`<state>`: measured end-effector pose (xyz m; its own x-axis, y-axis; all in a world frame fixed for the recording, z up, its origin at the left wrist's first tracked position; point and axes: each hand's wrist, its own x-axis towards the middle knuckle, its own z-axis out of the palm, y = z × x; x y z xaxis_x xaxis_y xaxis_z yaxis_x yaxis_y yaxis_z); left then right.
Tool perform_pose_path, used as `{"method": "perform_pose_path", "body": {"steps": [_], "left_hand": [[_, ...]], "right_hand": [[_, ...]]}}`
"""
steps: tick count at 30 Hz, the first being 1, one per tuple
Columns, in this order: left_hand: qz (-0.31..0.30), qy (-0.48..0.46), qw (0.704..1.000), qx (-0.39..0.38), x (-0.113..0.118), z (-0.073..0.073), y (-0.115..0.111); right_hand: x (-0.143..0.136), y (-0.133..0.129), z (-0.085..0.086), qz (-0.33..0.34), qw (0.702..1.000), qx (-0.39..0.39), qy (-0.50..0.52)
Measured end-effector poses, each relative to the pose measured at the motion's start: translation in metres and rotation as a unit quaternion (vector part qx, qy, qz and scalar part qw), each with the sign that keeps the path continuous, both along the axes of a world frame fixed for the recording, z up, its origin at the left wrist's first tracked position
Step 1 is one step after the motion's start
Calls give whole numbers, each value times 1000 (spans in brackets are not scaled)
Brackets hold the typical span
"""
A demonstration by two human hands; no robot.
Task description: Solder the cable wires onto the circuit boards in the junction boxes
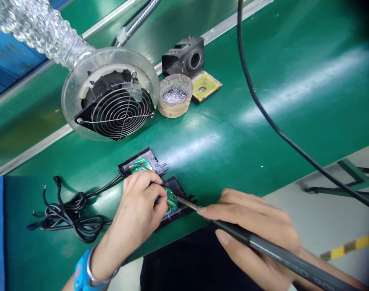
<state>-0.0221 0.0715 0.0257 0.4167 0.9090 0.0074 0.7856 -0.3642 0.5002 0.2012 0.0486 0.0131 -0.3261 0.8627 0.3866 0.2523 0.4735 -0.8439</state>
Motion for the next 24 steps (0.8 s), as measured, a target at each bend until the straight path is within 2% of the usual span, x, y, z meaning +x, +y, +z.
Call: {"method": "perform_pose_path", "body": {"steps": [13, 20, 24], "left_hand": [[1, -1, 1000, 0, 1, 1, 1], [5, 4, 1000, 3, 0, 0, 0], [9, 0, 1000, 15, -2, -2, -2]], "right_hand": [[9, -4, -2, -5, 1000, 21, 17], [20, 3, 13, -30, 999, -9, -20], [26, 34, 14, -89, 991, 89, -39]]}}
